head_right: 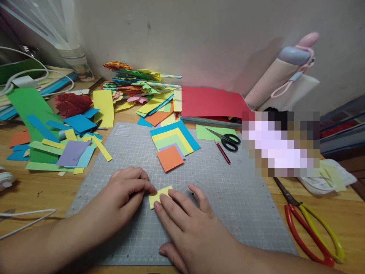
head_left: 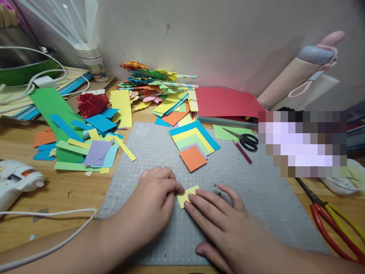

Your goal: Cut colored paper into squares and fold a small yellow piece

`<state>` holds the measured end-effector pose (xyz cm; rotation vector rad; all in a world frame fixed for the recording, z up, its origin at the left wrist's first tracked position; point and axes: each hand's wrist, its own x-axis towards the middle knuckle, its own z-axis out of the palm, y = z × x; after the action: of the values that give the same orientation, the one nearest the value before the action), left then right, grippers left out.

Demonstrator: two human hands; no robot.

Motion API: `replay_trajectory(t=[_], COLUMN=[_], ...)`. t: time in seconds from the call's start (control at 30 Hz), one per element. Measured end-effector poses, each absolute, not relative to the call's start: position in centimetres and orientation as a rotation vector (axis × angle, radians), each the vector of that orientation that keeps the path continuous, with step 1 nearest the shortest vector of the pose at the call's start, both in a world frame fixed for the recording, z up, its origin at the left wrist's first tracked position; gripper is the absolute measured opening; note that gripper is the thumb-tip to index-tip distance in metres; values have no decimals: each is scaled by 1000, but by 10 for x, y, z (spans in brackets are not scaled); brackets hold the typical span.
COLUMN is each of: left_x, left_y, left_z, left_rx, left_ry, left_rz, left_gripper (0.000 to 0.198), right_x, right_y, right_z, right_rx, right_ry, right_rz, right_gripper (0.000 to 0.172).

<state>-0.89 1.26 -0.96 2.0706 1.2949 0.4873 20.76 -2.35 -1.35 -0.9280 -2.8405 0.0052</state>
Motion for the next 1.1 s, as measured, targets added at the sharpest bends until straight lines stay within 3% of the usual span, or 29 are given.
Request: replay_trajectory(t=[1.1], left_x=[-8], left_y=[13], left_z=[-7], left_rx=[2108], left_ry=[1313], left_rz=[462], left_gripper=[26], right_x=[208], right_y=[-21], right_z=[-9], right_rx=[-905], right_ry=[-2901], right_rz=[-14], right_gripper=[49])
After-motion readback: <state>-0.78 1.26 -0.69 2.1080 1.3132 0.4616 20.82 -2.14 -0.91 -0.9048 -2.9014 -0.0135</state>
